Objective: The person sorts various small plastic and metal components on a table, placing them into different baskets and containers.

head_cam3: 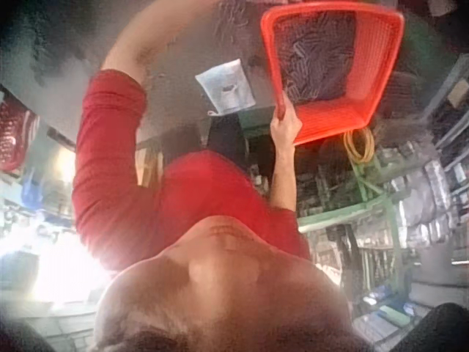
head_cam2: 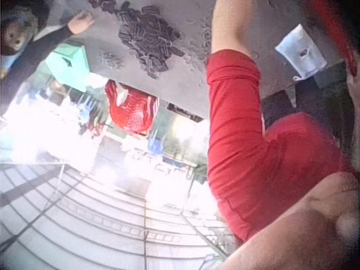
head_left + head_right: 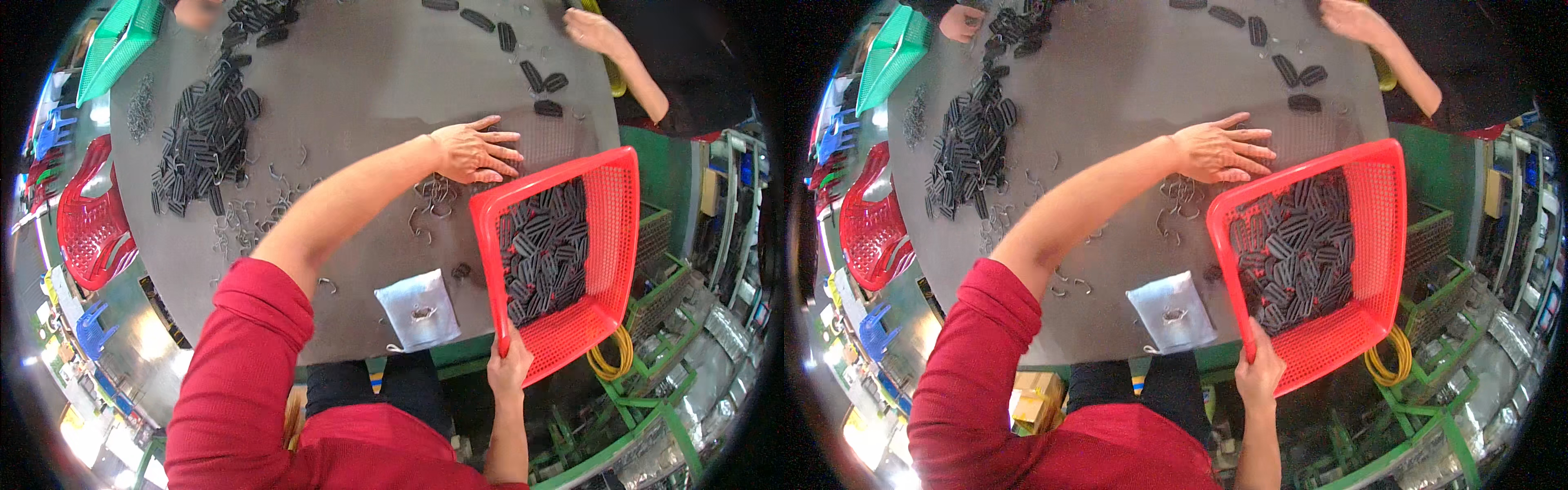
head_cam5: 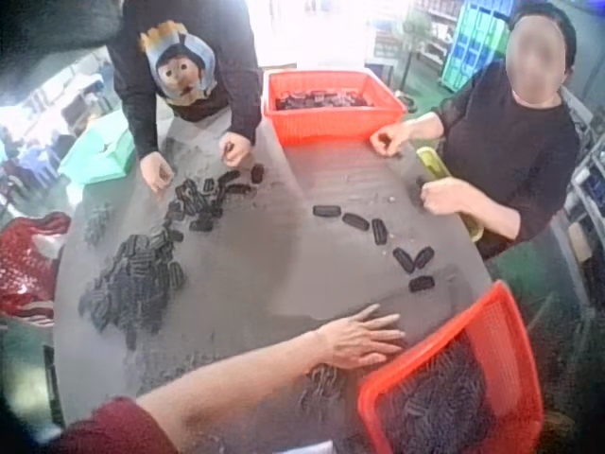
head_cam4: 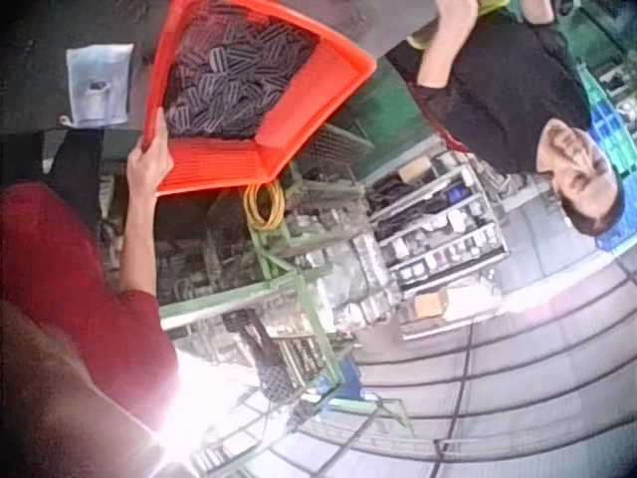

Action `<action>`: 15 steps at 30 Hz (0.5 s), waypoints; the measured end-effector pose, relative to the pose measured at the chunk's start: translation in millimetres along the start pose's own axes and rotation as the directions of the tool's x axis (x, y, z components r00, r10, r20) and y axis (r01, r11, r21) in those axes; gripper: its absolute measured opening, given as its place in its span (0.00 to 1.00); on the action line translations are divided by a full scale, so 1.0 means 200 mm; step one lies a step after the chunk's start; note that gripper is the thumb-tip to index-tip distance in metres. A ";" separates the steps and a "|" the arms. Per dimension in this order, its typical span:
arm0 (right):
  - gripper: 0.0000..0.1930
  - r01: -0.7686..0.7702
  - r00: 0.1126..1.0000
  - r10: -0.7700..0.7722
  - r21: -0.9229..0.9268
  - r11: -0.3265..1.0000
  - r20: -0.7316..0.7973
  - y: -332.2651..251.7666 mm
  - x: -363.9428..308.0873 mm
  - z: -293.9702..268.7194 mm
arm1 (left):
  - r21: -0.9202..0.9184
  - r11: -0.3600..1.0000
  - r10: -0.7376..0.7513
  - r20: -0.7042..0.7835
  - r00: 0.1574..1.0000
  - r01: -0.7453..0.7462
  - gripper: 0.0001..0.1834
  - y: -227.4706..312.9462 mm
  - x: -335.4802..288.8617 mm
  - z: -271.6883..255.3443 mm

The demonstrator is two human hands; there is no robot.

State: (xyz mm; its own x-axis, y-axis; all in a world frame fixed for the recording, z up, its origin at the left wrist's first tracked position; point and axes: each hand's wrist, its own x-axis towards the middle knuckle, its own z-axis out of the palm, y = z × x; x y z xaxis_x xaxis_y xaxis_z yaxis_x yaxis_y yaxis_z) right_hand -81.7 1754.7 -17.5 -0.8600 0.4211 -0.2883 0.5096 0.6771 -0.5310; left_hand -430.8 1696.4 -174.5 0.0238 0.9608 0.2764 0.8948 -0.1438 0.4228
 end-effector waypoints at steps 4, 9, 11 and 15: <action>0.23 0.024 0.999 -0.024 -0.029 0.999 -0.032 -0.02 0.03 0.01 | -0.120 0.984 0.142 0.089 0.986 -0.131 0.23 0.13 -0.20 -0.03; 0.21 -0.071 0.997 0.072 -0.077 0.994 -0.001 -0.10 0.10 0.07 | -0.183 0.973 0.181 0.208 0.961 -0.143 0.23 0.40 -0.57 -0.12; 0.25 0.049 0.996 -0.057 -0.117 0.992 -0.065 -0.19 0.11 0.10 | -0.199 0.974 0.156 0.240 0.958 -0.108 0.22 0.51 -0.83 -0.17; 0.26 0.429 0.860 -0.476 -0.243 0.870 -0.186 -0.41 0.11 0.31 | -0.197 0.979 0.021 0.360 0.933 0.054 0.22 0.76 -1.27 -0.27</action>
State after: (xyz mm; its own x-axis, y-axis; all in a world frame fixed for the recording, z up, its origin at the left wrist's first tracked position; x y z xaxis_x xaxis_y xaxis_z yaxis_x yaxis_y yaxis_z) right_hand -144.7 1670.4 -29.4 -0.9765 0.1517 0.1531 0.0810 0.9164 -0.3919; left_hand -324.6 1417.7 -134.5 0.2018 0.9784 -0.0439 0.7893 -0.1359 0.5988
